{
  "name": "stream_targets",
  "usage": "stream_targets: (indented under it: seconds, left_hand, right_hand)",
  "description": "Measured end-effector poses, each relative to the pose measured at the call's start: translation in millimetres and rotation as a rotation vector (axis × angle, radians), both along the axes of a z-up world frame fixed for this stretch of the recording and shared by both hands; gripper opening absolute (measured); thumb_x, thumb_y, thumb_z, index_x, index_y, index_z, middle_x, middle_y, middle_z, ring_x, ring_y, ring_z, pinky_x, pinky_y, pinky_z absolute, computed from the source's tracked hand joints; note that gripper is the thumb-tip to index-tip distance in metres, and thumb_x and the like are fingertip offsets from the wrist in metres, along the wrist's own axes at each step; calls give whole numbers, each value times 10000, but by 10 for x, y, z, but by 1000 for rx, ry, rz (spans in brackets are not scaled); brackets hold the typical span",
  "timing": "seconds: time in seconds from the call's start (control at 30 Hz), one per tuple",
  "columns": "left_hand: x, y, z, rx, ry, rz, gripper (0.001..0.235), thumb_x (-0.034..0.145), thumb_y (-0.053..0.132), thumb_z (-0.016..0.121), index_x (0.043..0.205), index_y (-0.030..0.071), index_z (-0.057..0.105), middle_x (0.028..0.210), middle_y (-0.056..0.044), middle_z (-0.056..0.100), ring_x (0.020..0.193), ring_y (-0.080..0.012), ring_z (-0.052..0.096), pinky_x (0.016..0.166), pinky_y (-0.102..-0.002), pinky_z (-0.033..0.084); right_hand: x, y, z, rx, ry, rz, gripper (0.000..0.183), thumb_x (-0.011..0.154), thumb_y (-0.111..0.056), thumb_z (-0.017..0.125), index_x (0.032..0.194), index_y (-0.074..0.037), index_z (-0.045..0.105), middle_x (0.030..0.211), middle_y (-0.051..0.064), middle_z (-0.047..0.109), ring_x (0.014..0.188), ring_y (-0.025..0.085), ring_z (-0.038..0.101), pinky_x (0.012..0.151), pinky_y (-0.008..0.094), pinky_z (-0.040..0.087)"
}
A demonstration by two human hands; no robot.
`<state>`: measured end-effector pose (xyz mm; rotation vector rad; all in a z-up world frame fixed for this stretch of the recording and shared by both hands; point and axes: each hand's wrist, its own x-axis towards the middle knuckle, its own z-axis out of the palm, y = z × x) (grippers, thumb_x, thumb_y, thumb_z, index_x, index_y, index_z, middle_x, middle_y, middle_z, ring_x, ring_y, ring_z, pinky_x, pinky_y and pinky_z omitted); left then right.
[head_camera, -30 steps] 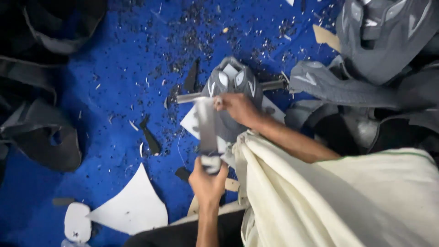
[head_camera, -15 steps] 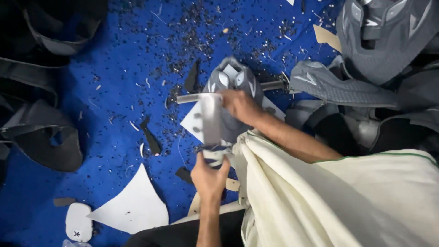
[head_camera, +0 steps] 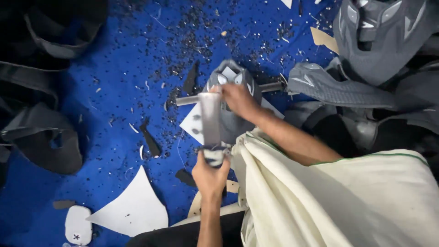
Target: Trimming excess material from shoe upper components using a knife.
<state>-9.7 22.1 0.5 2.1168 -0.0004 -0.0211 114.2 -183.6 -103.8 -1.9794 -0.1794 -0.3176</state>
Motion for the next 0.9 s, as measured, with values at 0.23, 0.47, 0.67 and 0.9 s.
stream_targets:
  seconds: [0.23,0.47,0.67,0.9]
  left_hand:
    - [35,139,1077,-90,-186,44,402,689,271,834,895,66,556,749,-31,670,633,-148,642,630,-301,517]
    - [164,-13,18,-112,-64,-71,424,670,201,838,980,18,613,810,-78,688,697,-184,695,654,-347,563]
    - [107,42,764,-154,50,112,364,709,209,873,916,30,634,767,-17,702,671,-123,638,644,-286,555]
    - [411,-11,1091,-751,-577,-192,565,703,304,923,1038,111,511,957,-22,666,800,-160,669,734,-288,574]
  right_hand:
    - [307,-98,23,708,390,-85,67,1014,-54,584,972,-12,614,1061,145,759,974,199,773,866,322,642]
    - [1,-25,196,44,-5,-5,197,956,23,595,1136,31,675,1115,176,753,1074,247,727,889,365,587]
    - [503,-202,-281,815,322,-118,81,1046,-77,591,987,-22,598,1002,116,743,935,200,763,830,325,628]
    - [351,-125,100,362,197,-132,91,1013,-67,619,1014,8,670,971,103,769,933,204,779,803,328,618]
